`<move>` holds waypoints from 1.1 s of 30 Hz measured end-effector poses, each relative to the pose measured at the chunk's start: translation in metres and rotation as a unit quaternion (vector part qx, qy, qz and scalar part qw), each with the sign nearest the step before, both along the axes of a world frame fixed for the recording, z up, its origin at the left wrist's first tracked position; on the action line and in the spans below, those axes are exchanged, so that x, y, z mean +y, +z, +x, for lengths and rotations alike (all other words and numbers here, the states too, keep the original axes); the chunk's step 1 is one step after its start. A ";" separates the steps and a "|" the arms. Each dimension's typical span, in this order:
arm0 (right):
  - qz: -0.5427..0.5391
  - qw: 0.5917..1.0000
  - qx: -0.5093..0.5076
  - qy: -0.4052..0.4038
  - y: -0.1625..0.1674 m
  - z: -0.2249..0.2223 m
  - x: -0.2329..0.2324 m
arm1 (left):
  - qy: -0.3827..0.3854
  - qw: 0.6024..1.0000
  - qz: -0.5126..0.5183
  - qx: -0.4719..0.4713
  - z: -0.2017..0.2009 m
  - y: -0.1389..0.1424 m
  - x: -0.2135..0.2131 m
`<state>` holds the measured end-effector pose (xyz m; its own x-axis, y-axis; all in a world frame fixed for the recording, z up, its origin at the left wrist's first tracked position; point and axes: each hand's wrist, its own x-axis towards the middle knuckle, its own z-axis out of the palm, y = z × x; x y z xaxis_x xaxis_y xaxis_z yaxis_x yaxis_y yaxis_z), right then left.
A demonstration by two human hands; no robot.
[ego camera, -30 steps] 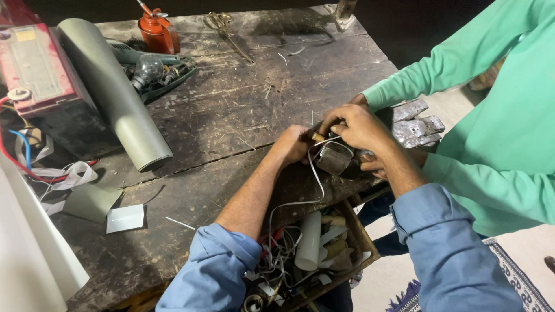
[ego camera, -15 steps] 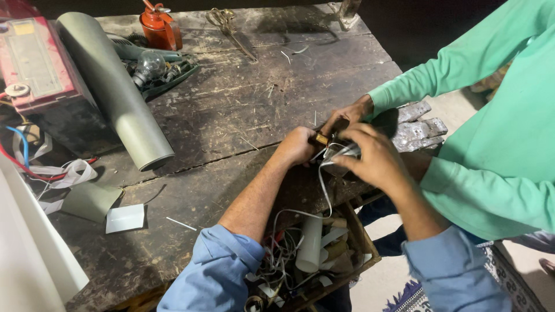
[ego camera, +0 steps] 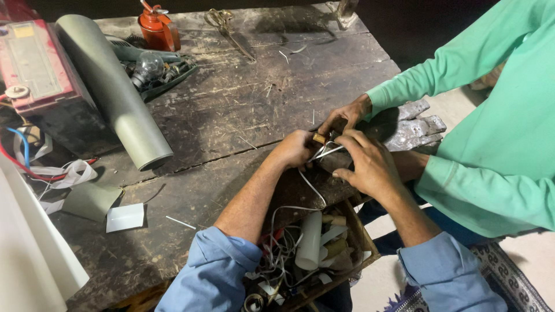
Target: The person works on a cylindrical electrical component on a wooden workbench, using a wooden stick to adjust internal parts and a white zip tie to secure the assembly. They retrieve pliers and a screwdriver from a drawer to assist with the repair.
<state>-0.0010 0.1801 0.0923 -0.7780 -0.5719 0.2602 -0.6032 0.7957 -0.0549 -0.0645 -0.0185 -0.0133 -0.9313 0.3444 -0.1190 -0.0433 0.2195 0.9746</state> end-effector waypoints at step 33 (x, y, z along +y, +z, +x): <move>-0.035 0.984 -0.168 -0.045 -0.008 -0.016 -0.010 | 0.043 0.989 0.122 -0.067 0.001 -0.009 -0.001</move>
<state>-0.0170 0.1704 0.0844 -0.8735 -0.4866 0.0157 -0.4690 0.8324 -0.2952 -0.0640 -0.0200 -0.0220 -0.9399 0.2986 -0.1659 -0.1835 -0.0317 0.9825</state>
